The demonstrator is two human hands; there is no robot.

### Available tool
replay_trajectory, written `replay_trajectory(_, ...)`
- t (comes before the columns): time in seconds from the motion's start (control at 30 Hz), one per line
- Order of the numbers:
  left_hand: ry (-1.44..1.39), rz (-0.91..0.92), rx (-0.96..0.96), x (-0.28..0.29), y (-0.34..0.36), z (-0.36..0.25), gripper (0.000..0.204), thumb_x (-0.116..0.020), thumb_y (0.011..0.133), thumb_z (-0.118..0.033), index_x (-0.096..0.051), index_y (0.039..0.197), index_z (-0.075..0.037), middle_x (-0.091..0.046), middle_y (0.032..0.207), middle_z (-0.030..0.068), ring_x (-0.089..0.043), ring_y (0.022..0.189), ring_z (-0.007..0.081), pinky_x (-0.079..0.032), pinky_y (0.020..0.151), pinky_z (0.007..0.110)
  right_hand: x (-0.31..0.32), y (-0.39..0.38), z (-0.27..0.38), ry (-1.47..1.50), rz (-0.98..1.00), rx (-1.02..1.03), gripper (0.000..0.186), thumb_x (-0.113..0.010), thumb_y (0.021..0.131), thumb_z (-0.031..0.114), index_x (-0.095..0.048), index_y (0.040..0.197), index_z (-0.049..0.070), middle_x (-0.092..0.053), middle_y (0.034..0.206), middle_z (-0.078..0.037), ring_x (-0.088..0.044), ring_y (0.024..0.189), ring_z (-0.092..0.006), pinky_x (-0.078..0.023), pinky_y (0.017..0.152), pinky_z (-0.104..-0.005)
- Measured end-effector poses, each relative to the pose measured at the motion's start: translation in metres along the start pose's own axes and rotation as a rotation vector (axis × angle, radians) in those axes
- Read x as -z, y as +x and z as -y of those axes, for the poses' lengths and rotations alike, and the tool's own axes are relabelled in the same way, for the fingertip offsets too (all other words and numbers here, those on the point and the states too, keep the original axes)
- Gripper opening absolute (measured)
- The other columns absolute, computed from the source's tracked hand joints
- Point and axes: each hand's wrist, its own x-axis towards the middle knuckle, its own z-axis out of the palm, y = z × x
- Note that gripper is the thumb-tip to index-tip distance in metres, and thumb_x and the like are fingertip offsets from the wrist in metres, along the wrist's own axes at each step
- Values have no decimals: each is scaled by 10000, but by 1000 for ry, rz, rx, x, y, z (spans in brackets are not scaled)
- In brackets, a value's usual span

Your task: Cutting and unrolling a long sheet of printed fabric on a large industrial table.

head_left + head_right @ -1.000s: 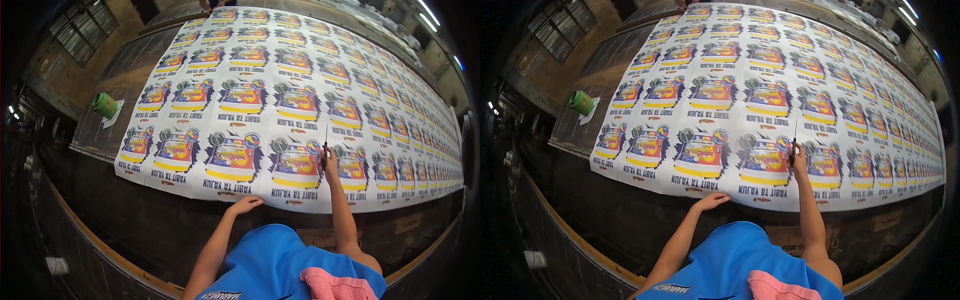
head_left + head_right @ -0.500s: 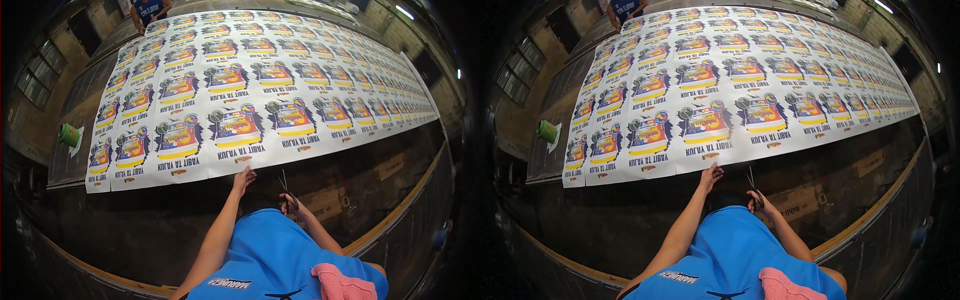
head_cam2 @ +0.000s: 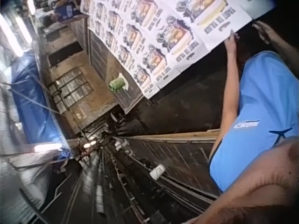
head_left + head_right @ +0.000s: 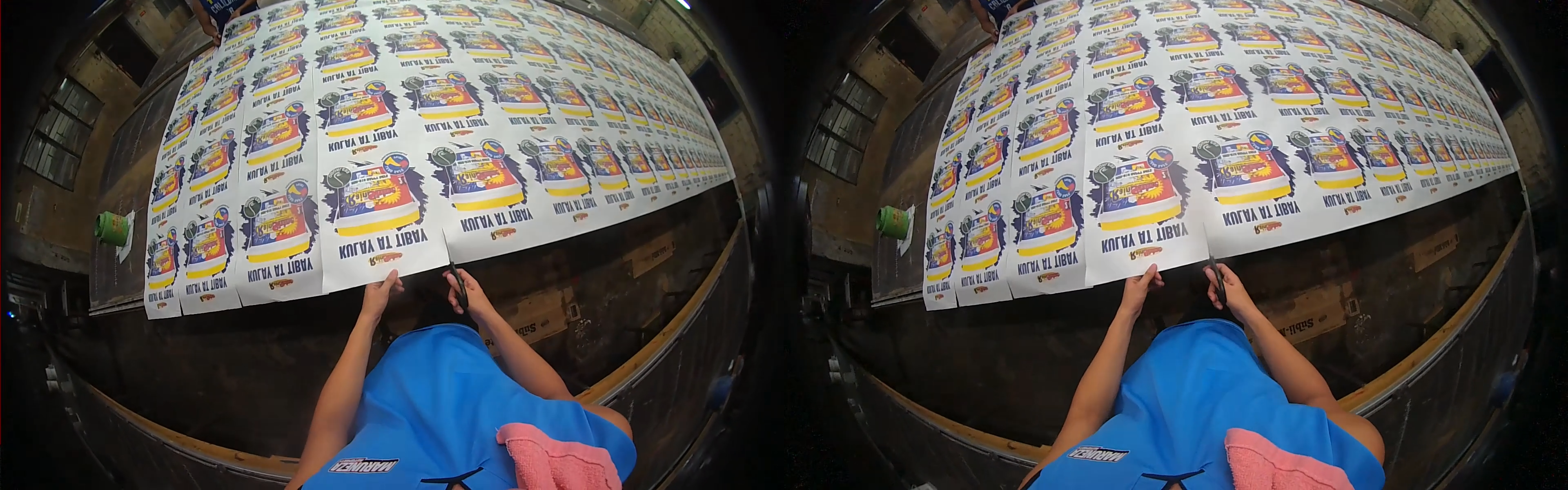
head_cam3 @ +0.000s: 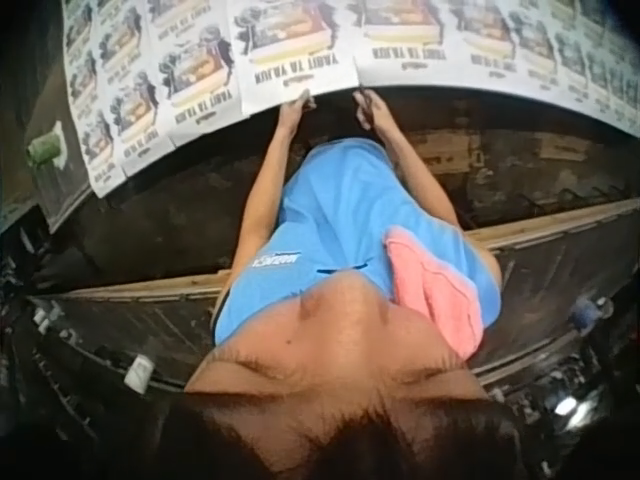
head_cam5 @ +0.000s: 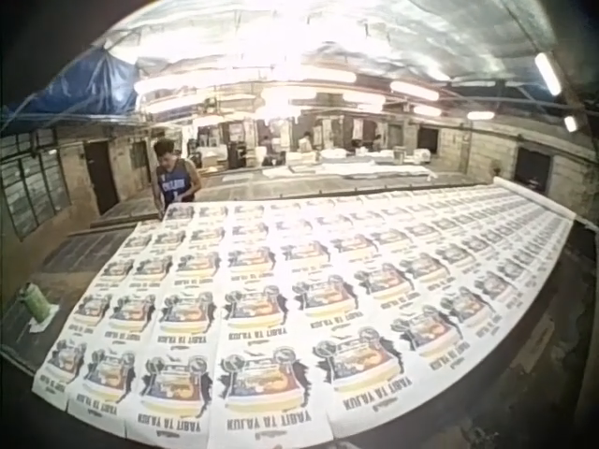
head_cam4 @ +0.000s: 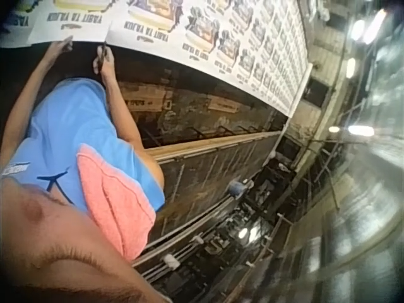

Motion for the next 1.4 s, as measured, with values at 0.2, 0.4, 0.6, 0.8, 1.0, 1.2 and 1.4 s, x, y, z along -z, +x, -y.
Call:
replay_trajectory(0.2, -55, -39, 107, -12, -1, -11, 232, -604, 995, -241, -649, 910, -30, -644, 785, 40, -628, 726, 124, -522, 714, 273, 24, 114, 46, -30, 53, 75, 356, -506, 1021, 445, -470, 1028, 91, -492, 572, -8, -452, 435, -93, -346, 428, -227)
replay_trajectory(0.4, 83, -117, 260, -11, -7, -31, 204, -617, 986, -240, -661, 951, -45, -650, 843, 24, -593, 818, 102, -465, 786, 264, 31, 249, 99, -13, -64, 171, 326, -528, 1010, 449, -505, 1071, 130, -482, 620, 31, -459, 451, -84, -314, 409, -233)
replay_trajectory(0.6, 11, -178, 305, -19, -10, -53, 189, -639, 976, -238, -642, 1014, -53, -636, 852, 10, -579, 834, 98, -447, 812, 256, 50, 378, 181, -314, -101, 134, 360, -570, 980, 465, -507, 1033, 115, -473, 598, 40, -445, 424, -75, -310, 397, -228)
replay_trajectory(0.8, -17, -191, 282, -19, -17, -53, 201, -643, 973, -227, -631, 1060, -46, -637, 899, 7, -575, 875, 85, -443, 839, 258, 52, 503, 265, -339, -57, 129, 483, -615, 938, 495, -522, 1122, 58, -549, 618, -8, -494, 388, -119, -362, 333, -266)
replay_trajectory(1.0, -42, -267, 307, -32, -16, -67, 222, -644, 971, -240, -677, 855, -53, -656, 902, -5, -584, 890, 100, -442, 864, 273, 48, 605, 335, -402, 55, 115, 400, -568, 951, 502, -562, 905, 104, -525, 571, 3, -493, 393, -121, -339, 346, -278)
replay_trajectory(1.2, -103, -318, 342, -34, -25, -67, 303, -640, 972, -261, -681, 770, -40, -677, 886, 2, -585, 900, 98, -442, 869, 275, 34, 679, 362, -351, -38, 163, 469, -602, 917, 574, -553, 915, 108, -481, 581, 40, -472, 426, -98, -343, 381, -259)
replay_trajectory(1.4, -75, -341, 365, -41, -20, -82, 318, -640, 972, -287, -695, 795, -29, -672, 876, -1, -577, 881, 97, -444, 851, 275, 41, 730, 400, -213, 91, 142, 465, -693, 879, 531, -586, 984, 91, -492, 617, 30, -489, 488, -83, -382, 438, -250)
